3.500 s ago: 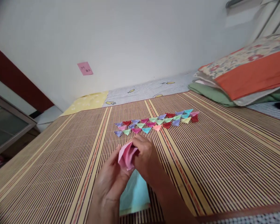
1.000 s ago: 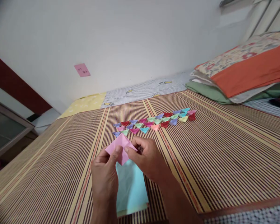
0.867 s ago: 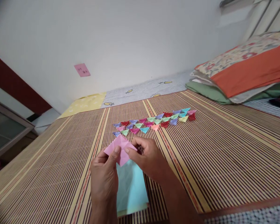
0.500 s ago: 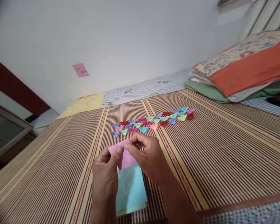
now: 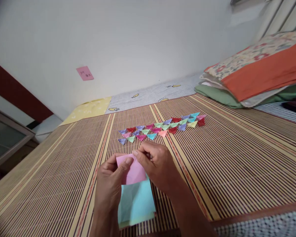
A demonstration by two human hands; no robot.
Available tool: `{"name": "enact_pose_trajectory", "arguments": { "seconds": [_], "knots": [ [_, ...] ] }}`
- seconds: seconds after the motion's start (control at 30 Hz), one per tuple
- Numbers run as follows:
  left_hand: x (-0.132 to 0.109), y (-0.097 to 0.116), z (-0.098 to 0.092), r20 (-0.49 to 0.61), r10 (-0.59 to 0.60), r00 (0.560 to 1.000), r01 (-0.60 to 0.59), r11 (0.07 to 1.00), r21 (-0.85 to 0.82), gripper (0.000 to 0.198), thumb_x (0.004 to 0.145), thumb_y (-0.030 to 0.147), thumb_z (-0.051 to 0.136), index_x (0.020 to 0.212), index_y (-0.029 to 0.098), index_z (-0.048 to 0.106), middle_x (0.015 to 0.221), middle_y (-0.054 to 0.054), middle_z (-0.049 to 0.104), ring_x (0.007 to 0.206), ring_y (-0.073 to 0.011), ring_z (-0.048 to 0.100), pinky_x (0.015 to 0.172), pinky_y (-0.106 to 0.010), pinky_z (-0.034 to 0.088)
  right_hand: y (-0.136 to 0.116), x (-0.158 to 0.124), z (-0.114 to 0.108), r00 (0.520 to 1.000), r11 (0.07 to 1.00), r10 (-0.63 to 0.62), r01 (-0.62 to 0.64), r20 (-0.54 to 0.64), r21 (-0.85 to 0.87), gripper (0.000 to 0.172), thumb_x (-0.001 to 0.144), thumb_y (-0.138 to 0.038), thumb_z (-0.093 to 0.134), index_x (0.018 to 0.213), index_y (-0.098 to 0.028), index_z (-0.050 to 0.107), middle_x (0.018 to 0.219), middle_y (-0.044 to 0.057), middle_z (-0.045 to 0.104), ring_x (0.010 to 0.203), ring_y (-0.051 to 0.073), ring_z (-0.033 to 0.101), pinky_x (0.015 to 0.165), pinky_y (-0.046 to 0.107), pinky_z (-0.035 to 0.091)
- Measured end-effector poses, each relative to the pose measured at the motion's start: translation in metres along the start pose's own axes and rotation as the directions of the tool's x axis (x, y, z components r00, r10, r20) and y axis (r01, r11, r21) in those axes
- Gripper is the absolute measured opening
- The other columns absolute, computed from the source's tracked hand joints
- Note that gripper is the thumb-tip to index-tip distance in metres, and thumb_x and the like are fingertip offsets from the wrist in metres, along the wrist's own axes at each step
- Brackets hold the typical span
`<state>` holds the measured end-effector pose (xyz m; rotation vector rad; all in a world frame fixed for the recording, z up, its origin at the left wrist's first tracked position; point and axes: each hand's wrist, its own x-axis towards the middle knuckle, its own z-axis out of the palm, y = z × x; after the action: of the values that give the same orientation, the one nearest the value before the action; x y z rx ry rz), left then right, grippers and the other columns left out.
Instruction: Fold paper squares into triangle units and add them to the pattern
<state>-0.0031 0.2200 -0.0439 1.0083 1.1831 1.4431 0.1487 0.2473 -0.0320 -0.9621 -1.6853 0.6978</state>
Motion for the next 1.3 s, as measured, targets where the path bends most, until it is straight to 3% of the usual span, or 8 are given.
{"name": "enact_pose_trajectory", "arguments": {
  "seconds": [0.1,0.23,0.37,0.67,0.9,1.03,1.2,1.3],
  "knots": [
    [0.0,0.004,-0.002,0.0,0.014,1.0,-0.014,0.999,0.037,0.028,0.075,0.039,0.086,0.076,0.014,0.073,0.064,0.0,0.065,0.055,-0.0101,0.054,0.051,-0.019,0.045,0.003,0.0,-0.001,0.991,0.984,0.112,-0.12,0.068,0.128,0.043,0.101,-0.034,0.054,0.061,-0.021,0.048,0.057,-0.005,0.044,0.056,0.012,0.043,0.053,0.028,0.033],
    [0.001,0.004,-0.005,-0.038,-0.001,0.999,0.002,1.0,0.031,0.03,0.073,0.04,0.086,0.073,0.014,0.071,0.06,0.001,0.061,0.051,-0.009,0.051,0.046,-0.018,0.041,0.002,0.001,-0.006,0.984,0.956,0.125,-0.154,0.13,0.251,0.042,0.105,-0.039,0.043,0.077,-0.019,0.067,0.071,0.0,0.064,0.068,0.015,0.058,0.064,0.028,0.044],
    [0.002,0.002,-0.006,-0.033,0.006,0.999,-0.005,1.0,0.024,0.031,0.075,0.043,0.084,0.075,0.014,0.071,0.061,0.001,0.062,0.051,-0.0099,0.052,0.047,-0.019,0.043,-0.002,0.002,-0.008,0.979,0.97,0.103,-0.138,0.176,0.2,0.022,0.095,-0.035,0.064,0.082,-0.019,0.071,0.074,0.0,0.066,0.07,0.015,0.059,0.064,0.027,0.045],
    [0.003,-0.001,-0.003,-0.019,-0.02,1.0,0.017,0.992,-0.128,0.027,0.068,0.032,0.091,0.08,0.015,0.072,0.071,-0.001,0.071,0.059,-0.0111,0.06,0.057,-0.021,0.051,0.007,0.002,0.001,0.988,0.932,0.156,-0.152,0.017,0.328,0.018,0.091,-0.026,0.067,0.074,-0.019,0.066,0.066,-0.003,0.06,0.063,0.012,0.054,0.058,0.025,0.042],
    [0.005,0.001,-0.008,-0.168,0.036,0.985,-0.05,0.995,-0.081,0.029,0.068,0.033,0.089,0.066,0.015,0.067,0.058,0.004,0.058,0.05,-0.0067,0.048,0.047,-0.016,0.039,0.015,0.003,0.002,0.947,0.907,0.199,-0.276,0.254,0.318,0.017,0.089,-0.03,0.071,0.077,-0.018,0.068,0.069,-0.002,0.061,0.064,0.012,0.053,0.058,0.025,0.04],
    [0.0,0.006,-0.005,-0.105,0.065,0.992,-0.051,0.99,0.133,0.027,0.07,0.033,0.086,0.065,0.015,0.067,0.057,0.003,0.058,0.051,-0.0087,0.048,0.046,-0.018,0.039,0.003,0.002,0.008,0.984,0.949,0.131,-0.159,0.119,0.273,0.01,0.089,-0.026,0.07,0.097,-0.02,0.072,0.084,0.0,0.069,0.078,0.016,0.062,0.069,0.027,0.046],
    [-0.005,0.01,0.004,-0.043,0.074,0.996,-0.065,0.979,0.193,0.03,0.074,0.036,0.082,0.062,0.015,0.065,0.055,0.003,0.054,0.05,-0.0083,0.044,0.046,-0.018,0.036,-0.009,0.0,0.02,0.994,0.997,-0.076,0.074,-0.08,-0.021,0.022,0.097,-0.018,0.054,0.076,-0.019,0.061,0.076,0.0,0.061,0.074,0.015,0.058,0.069,0.028,0.042],
    [-0.007,0.009,0.008,-0.029,0.097,0.995,-0.09,0.977,0.191,0.03,0.076,0.037,0.081,0.063,0.016,0.064,0.055,0.004,0.053,0.05,-0.0085,0.044,0.046,-0.018,0.035,-0.007,-0.001,0.025,0.99,0.997,-0.053,0.045,-0.132,-0.064,0.027,0.1,-0.021,0.048,0.073,-0.02,0.053,0.067,-0.003,0.054,0.064,0.014,0.053,0.061,0.026,0.037]
  ]
}}
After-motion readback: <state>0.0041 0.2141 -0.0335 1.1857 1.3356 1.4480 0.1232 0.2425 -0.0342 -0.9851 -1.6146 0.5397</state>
